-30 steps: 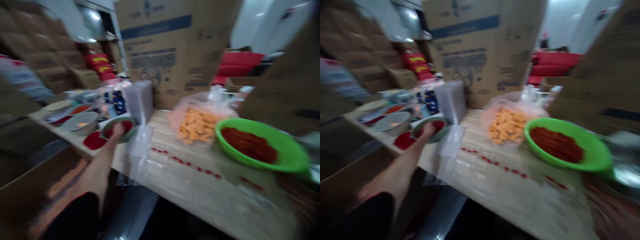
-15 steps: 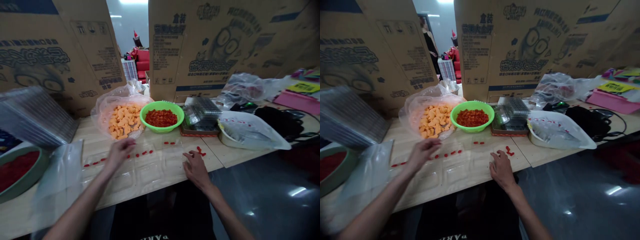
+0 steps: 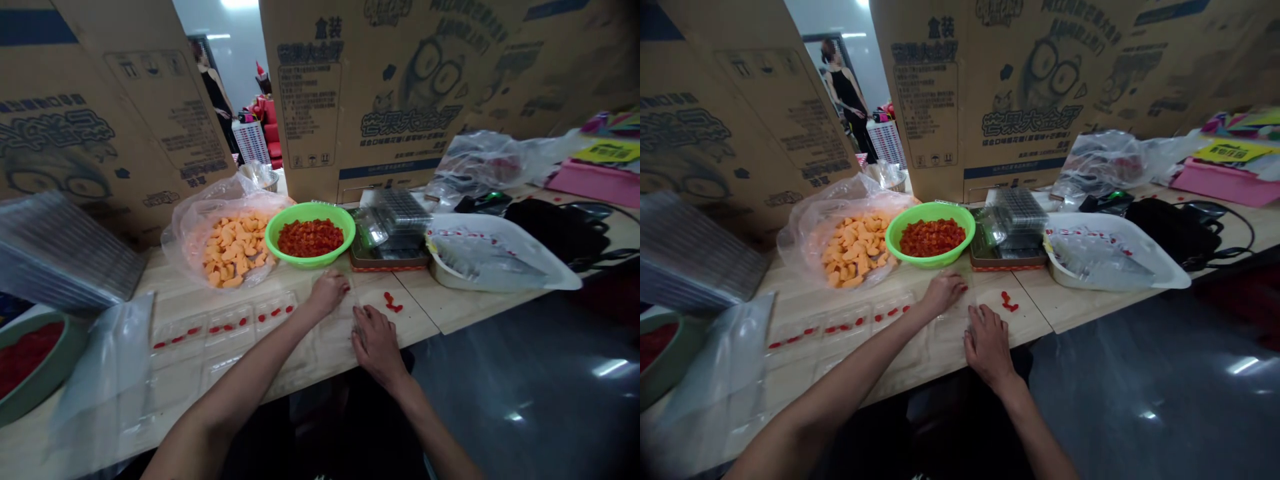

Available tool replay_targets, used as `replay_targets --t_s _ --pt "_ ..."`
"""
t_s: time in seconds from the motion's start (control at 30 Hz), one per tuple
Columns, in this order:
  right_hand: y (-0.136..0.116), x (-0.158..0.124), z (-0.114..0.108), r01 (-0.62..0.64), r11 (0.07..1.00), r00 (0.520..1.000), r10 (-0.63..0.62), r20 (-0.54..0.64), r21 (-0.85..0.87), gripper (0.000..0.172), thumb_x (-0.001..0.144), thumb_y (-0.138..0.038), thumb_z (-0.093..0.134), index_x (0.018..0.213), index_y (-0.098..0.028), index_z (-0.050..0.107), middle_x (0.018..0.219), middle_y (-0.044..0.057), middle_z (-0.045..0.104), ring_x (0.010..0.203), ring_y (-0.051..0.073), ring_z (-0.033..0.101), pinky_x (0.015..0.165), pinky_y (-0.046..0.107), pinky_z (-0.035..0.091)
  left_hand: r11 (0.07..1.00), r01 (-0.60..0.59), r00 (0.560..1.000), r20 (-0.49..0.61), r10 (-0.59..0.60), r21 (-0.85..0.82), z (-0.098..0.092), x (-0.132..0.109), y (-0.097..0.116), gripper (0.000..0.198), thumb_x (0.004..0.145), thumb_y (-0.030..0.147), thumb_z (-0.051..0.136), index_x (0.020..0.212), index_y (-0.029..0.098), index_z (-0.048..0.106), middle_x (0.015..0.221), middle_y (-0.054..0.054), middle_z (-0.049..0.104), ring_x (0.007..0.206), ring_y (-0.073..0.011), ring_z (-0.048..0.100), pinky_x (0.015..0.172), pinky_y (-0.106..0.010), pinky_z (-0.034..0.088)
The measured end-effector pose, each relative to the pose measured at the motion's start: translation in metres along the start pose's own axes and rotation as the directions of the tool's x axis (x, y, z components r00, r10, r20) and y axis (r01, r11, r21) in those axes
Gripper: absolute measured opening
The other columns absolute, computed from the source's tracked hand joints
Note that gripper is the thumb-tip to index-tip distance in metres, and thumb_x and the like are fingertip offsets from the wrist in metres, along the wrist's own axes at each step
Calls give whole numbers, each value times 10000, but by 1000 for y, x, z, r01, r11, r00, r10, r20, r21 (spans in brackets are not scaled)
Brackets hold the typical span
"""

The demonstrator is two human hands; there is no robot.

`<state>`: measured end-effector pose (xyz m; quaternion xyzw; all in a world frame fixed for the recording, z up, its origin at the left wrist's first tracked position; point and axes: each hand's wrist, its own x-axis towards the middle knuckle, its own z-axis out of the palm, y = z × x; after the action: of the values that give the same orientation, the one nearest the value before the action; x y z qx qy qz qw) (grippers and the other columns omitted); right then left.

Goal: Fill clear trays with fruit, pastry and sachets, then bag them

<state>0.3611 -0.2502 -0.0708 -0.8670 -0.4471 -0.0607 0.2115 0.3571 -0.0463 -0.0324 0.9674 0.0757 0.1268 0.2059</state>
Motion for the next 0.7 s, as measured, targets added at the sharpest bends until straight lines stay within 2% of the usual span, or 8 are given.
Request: replay_targets --t_s 0.07,0.13,0.2,0.33,0.43,0.53,0.6,0.7 --pt "2 -1 0 7 1000 1000 -7 3 17 513 892 -267 503 1384 -124 529 1362 205 501 1199 331 480 948 469 415 999 37 997 -62 -37 4 -8 -9 -11 249 903 75 514 988 150 735 1068 -103 689 1016 -201 632 930 -320 501" --pt "6 3 0 9 999 1000 -9 -11 54 491 902 -263 488 1370 -124 540 1366 200 497 1204 323 478 955 462 418 998 56 995 -85 -54 17 -15 -22 -22 264 910 80 499 1029 157 722 1043 -93 690 973 -196 643 883 -314 523" --pt "12 13 0 21 995 999 -17 -37 95 474 909 -233 465 1359 -111 548 1374 195 493 1210 309 475 983 451 412 999 -17 999 -35 19 43 -18 -34 -29 229 934 134 514 1049 155 712 1043 -96 694 974 -205 647 899 -331 528" --pt "19 50 -2 116 989 993 -115 -17 86 505 867 -114 432 1357 -64 544 1398 195 498 1232 296 449 1042 439 373 974 -205 977 87 197 99 -10 -51 -30 339 997 294 486 1253 121 626 1282 -141 641 1195 -247 587 1048 -383 473" --pt "14 74 -5 207 978 971 -207 123 11 460 820 -54 445 1246 -69 618 1347 190 547 1197 297 464 990 421 392 971 -180 978 129 161 155 1 -56 -26 405 1023 310 417 1333 100 571 1376 -162 593 1296 -257 539 1100 -398 437" --pt "5 84 -6 251 967 946 -236 222 -43 353 802 -33 456 1073 -83 677 1168 176 628 1072 292 517 919 413 418 974 -128 988 107 109 187 12 -60 -22 435 1029 310 393 1377 88 530 1432 -185 546 1345 -265 505 1118 -420 421" --pt "2 84 -6 252 967 945 -237 227 -42 338 800 -31 460 1051 -83 680 1125 169 638 1049 286 527 925 409 429 976 -85 996 58 75 203 17 -62 -17 442 1033 315 378 1391 96 516 1460 -184 520 1369 -273 481 1133 -448 400" --pt "9 79 -8 213 977 968 -214 132 20 434 784 -15 453 1164 -79 653 1235 173 605 1147 271 508 1012 389 420 977 -60 998 44 52 206 18 -67 -10 426 1034 310 372 1368 107 541 1467 -177 516 1381 -281 469 1153 -476 369"
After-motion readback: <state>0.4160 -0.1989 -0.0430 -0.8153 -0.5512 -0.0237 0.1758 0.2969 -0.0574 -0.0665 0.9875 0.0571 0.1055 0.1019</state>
